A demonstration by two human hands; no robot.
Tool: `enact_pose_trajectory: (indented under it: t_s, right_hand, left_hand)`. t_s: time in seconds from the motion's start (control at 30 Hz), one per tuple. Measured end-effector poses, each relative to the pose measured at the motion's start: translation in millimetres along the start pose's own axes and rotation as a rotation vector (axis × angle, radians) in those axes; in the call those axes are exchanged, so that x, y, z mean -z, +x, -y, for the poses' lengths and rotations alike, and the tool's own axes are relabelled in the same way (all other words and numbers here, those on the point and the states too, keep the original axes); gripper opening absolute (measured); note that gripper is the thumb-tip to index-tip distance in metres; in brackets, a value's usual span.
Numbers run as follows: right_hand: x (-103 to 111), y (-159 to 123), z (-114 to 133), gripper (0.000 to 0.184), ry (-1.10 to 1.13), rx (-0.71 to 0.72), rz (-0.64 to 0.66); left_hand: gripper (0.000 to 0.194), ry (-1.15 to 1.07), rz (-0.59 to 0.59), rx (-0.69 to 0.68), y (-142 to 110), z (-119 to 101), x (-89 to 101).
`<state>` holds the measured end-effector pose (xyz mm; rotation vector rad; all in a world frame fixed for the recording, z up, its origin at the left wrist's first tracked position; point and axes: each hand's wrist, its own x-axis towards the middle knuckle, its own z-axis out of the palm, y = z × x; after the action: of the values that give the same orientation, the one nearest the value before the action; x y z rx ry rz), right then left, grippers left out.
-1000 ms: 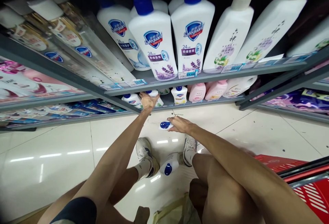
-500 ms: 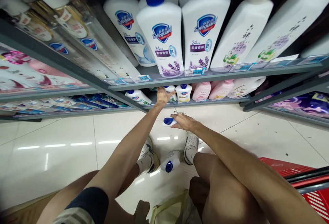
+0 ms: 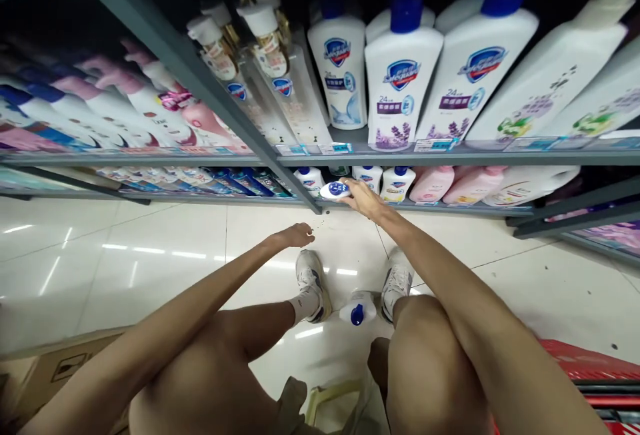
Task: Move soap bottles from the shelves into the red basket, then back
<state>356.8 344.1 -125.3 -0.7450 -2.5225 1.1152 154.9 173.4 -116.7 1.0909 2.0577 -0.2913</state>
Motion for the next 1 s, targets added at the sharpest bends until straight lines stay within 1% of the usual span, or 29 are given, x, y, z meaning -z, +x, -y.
enact_pose_trajectory:
  t_s: [0.07,0.17,0.33,0.5,0.57,0.63,0.73,0.83,1.0]
  right_hand:
    - [-7.5,18.9,5.1,0.056,-0.009,0.008,-0.029]
    - [-15.5,37.1,11.7,0.058,-0.058,-0.012,-0.068]
    - [-19.8,49.3,16.5,0.054,-0.119,-0.055,-0.053]
    - [-26.7,68.6,5.6,0.041,-0.215,-0.248,-0.074]
    - [-30.3,79.2,-0.4,0.039,-0.233,-0.296,-0.059]
    - [-33.0,89.1,-6.7,0.037,-0.191,-0.328,-0.03]
    - [-35.2,99.9,-17.8,0.033,-0.047,-0.386,0.013]
    - [-37.8,104.5,-29.5,0.031,0.066,-0.405,0.004]
    - [-44.5,103.5,-41.1,0.029,0.267,-0.408,-0.036]
  left_hand:
    - [0.046,0.045,0.043,-0.012,-6.8,10.0,-8.6]
    - [0.053,0.086,0.09,-0.029,-8.6,12.9,-16.1]
    - [0.052,0.102,0.153,-0.082,-13.6,5.6,-9.4]
    - [0.051,0.125,0.185,-0.151,-23.3,-2.3,-6.5]
    - [0.053,0.13,0.204,-0.17,-25.5,-4.8,-7.5]
    - [0.06,0.137,0.213,-0.178,-26.3,-5.9,-8.1]
    - [0.067,0.156,0.201,-0.183,-24.7,-3.0,-7.0]
    - [0.064,0.178,0.191,-0.176,-21.2,5.2,-4.5]
    - [0.06,0.197,0.228,-0.148,-18.8,17.9,-3.0]
